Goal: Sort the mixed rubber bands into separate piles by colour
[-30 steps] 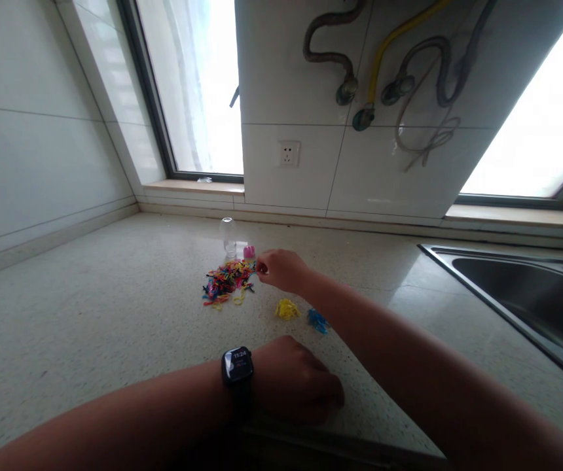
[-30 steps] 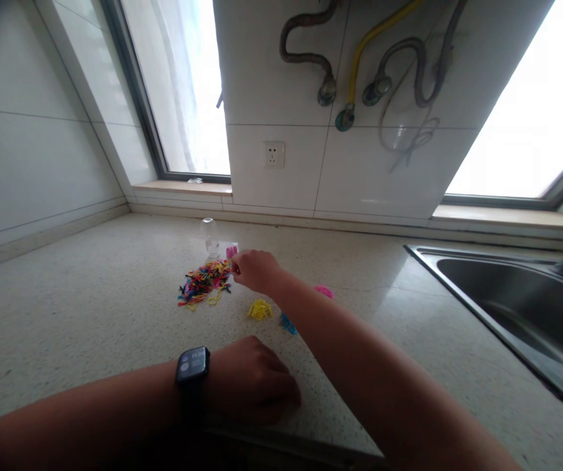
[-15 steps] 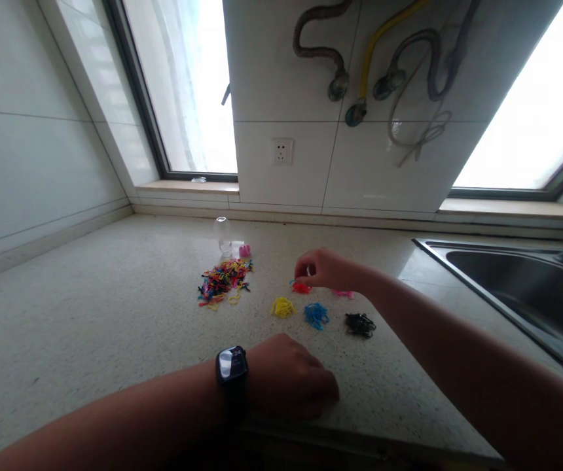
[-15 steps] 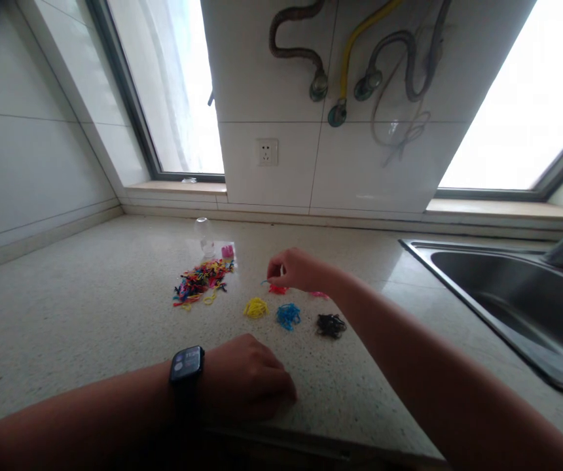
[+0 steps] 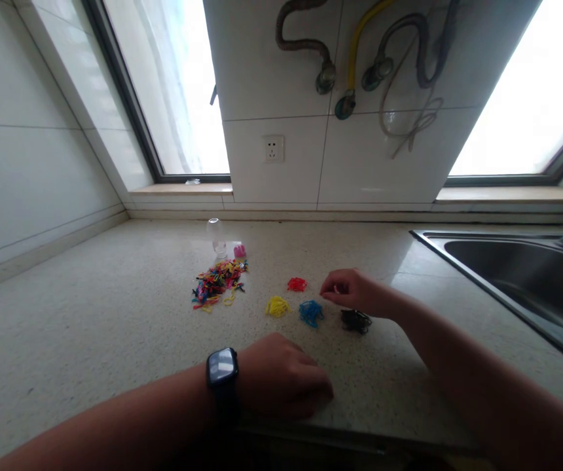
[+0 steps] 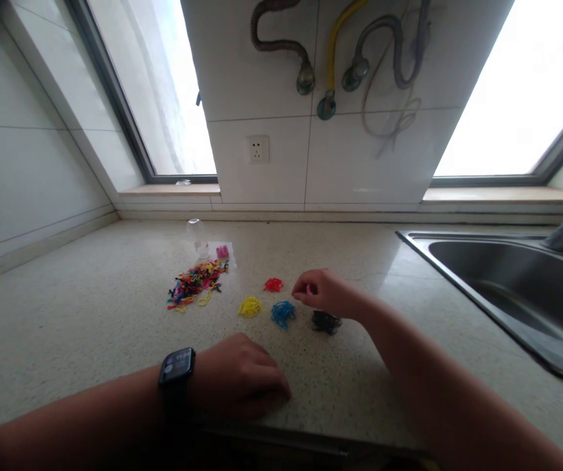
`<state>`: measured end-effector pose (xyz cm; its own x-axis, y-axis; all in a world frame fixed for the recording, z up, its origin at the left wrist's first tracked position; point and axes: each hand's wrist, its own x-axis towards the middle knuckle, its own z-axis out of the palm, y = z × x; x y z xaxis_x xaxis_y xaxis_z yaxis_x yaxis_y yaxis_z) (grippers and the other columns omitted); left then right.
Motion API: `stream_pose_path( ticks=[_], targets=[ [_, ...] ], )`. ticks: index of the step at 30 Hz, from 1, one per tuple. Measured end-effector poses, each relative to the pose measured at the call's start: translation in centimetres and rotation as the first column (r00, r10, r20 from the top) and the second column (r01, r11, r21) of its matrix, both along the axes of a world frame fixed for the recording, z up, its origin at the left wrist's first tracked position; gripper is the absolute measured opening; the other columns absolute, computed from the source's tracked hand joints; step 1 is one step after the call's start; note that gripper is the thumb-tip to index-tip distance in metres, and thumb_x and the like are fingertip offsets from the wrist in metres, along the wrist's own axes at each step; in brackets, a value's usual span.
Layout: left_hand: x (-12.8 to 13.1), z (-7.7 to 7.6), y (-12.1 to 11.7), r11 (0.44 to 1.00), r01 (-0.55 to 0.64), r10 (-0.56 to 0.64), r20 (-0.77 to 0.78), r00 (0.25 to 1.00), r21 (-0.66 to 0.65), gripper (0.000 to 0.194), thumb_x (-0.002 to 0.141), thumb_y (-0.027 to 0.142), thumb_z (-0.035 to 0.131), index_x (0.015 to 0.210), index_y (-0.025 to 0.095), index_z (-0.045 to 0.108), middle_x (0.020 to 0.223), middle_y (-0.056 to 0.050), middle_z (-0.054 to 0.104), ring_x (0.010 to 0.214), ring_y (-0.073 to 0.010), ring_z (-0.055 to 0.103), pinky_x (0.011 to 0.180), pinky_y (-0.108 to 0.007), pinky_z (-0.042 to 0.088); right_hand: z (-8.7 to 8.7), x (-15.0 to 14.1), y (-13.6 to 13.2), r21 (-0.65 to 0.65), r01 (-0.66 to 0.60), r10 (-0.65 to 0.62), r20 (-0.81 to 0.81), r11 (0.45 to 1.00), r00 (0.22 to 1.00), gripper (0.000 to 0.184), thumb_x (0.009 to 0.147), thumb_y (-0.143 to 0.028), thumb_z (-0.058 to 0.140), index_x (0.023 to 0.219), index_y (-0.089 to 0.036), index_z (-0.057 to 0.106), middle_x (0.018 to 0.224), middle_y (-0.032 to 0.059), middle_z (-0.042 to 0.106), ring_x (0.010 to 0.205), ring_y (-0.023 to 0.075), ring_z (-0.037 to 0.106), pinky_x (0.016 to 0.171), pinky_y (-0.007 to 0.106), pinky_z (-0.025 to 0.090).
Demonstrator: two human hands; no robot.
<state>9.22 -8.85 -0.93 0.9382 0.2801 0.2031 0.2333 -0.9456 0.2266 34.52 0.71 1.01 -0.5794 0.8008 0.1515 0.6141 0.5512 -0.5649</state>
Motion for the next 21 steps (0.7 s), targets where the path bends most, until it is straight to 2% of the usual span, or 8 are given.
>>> stream_pose_path(
  ticks=[4, 8, 10, 14, 17, 19, 21],
  targets=[
    [-0.1, 0.2, 0.0, 1.000, 0.006, -0.006, 0.009, 1.000, -0.011, 0.017, 0.094, 0.029, 0.052, 0.103, 0.025, 0.065, 0.082, 0.002, 0.071, 0.073, -0.0145, 0.067, 0.061, -0.026, 0.044, -0.7, 2.5, 1.5, -0.010, 0.130, -0.130, -0.091, 0.992, 0.987, 0.027, 0.087, -0.040, 0.060, 0.090, -0.017, 0.073, 0.072, 0.0026, 0.065, 0.063, 0.0135, 0.051, 0.058, 0.027, 0.038],
    [-0.1, 0.1, -0.2, 1.000, -0.003, 0.003, 0.023, 1.000, -0.002, 0.017, 0.094, 0.028, 0.051, 0.102, 0.025, 0.065, 0.081, 0.002, 0.071, 0.071, -0.0139, 0.067, 0.060, -0.026, 0.044, -1.4, 4.1, 2.6, -0.033, 0.172, -0.174, -0.112, 0.985, 0.978, 0.028, 0.086, -0.041, 0.060, 0.091, -0.017, 0.073, 0.076, 0.0034, 0.069, 0.067, 0.0152, 0.055, 0.061, 0.028, 0.041],
    [-0.2, 0.1, -0.3, 0.999, -0.050, 0.050, 0.037, 0.998, 0.014, 0.017, 0.091, 0.026, 0.053, 0.102, 0.024, 0.066, 0.081, 0.001, 0.071, 0.070, -0.0139, 0.066, 0.061, -0.026, 0.044, -1.8, 4.4, 3.0, -0.040, 0.177, -0.180, -0.102, 0.983, 0.978, 0.029, 0.086, -0.042, 0.060, 0.091, -0.017, 0.074, 0.076, 0.0037, 0.069, 0.068, 0.0160, 0.056, 0.063, 0.029, 0.042],
    [-1.2, 1.0, 0.5, 0.970, -0.242, 0.237, 0.104, 0.966, 0.032, 0.020, 0.088, 0.021, 0.053, 0.103, 0.022, 0.066, 0.083, 0.000, 0.071, 0.070, -0.0141, 0.065, 0.062, -0.026, 0.044, -2.3, 4.8, 3.4, -0.063, 0.193, -0.198, -0.099, 0.979, 0.975, 0.030, 0.085, -0.044, 0.060, 0.091, -0.017, 0.074, 0.080, 0.0049, 0.071, 0.071, 0.0179, 0.060, 0.065, 0.031, 0.044],
    [-2.8, 2.0, 2.8, 0.895, -0.445, 0.437, 0.164, 0.884, 0.014, 0.021, 0.091, 0.021, 0.050, 0.102, 0.023, 0.067, 0.087, -0.001, 0.072, 0.071, -0.0138, 0.065, 0.066, -0.026, 0.045, -2.5, 5.1, 3.7, -0.086, 0.206, -0.215, -0.114, 0.975, 0.970, 0.030, 0.085, -0.044, 0.060, 0.091, -0.017, 0.074, 0.083, 0.0061, 0.073, 0.075, 0.0194, 0.062, 0.069, 0.032, 0.047],
    [-4.3, 2.5, 4.9, 0.801, -0.598, 0.589, 0.162, 0.792, 0.009, 0.021, 0.093, 0.024, 0.050, 0.103, 0.023, 0.068, 0.083, -0.001, 0.071, 0.072, -0.0144, 0.064, 0.067, -0.027, 0.045, -2.6, 5.3, 3.8, -0.091, 0.220, -0.230, -0.127, 0.971, 0.965, 0.031, 0.085, -0.044, 0.060, 0.091, -0.017, 0.074, 0.084, 0.0064, 0.073, 0.076, 0.0198, 0.063, 0.070, 0.032, 0.047],
    [-6.1, 2.5, 7.1, 0.679, -0.734, 0.725, 0.139, 0.675, 0.021, 0.021, 0.092, 0.026, 0.051, 0.104, 0.023, 0.069, 0.080, -0.001, 0.070, 0.071, -0.0147, 0.063, 0.067, -0.026, 0.045, -2.5, 5.4, 3.9, -0.089, 0.226, -0.236, -0.127, 0.970, 0.963, 0.031, 0.084, -0.045, 0.060, 0.091, -0.017, 0.074, 0.084, 0.0061, 0.073, 0.076, 0.0196, 0.063, 0.070, 0.032, 0.047]
  ],
)
